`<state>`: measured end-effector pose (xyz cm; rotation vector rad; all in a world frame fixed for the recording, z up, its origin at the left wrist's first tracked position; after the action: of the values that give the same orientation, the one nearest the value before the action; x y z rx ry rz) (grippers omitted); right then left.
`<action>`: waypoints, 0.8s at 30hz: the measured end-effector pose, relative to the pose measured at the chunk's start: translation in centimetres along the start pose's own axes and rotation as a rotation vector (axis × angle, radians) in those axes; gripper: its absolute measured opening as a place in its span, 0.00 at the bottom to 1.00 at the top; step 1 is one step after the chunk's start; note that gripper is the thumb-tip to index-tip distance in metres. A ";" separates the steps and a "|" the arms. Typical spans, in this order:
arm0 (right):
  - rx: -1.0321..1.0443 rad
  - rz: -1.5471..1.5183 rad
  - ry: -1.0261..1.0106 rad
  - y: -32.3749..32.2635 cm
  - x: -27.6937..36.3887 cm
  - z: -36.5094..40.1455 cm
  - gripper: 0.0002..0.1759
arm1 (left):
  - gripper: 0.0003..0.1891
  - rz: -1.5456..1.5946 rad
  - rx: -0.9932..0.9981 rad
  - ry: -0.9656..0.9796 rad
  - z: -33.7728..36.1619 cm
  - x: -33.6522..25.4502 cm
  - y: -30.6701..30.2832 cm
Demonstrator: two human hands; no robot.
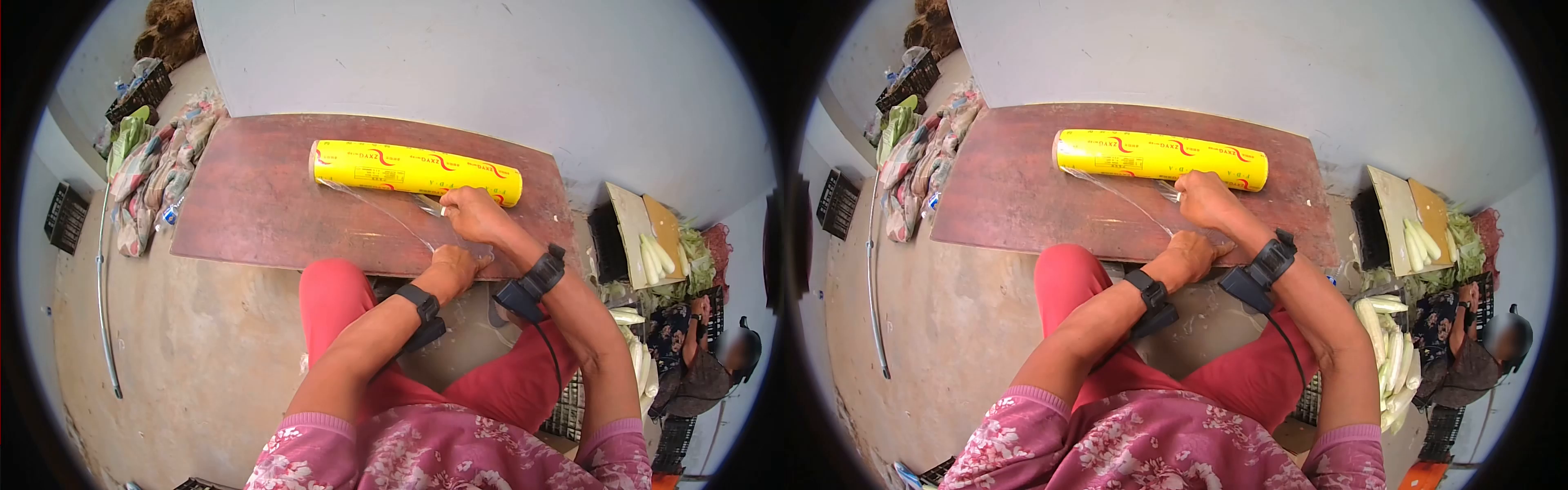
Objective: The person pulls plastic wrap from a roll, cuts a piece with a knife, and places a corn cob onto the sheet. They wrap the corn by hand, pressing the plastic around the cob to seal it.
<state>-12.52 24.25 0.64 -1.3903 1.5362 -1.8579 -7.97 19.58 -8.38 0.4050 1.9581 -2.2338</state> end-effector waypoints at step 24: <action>0.271 0.324 -0.038 1.1 4.6 0.1 0.09 | 0.38 0.001 -0.089 0.022 -2.8 0.7 3.8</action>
<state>-14.82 20.28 1.74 -0.9858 1.3386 -1.7488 -7.30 21.87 -12.48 0.4204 2.0588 -2.1408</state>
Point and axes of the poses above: each hand's wrist, its own z-axis away from the middle knuckle, its own y-axis out of the palm, x = y × z, the point moved 7 cm from there along -z, towards the middle knuckle, and after that the axes turned 7 degrees about -x, right-handed, at the moved point
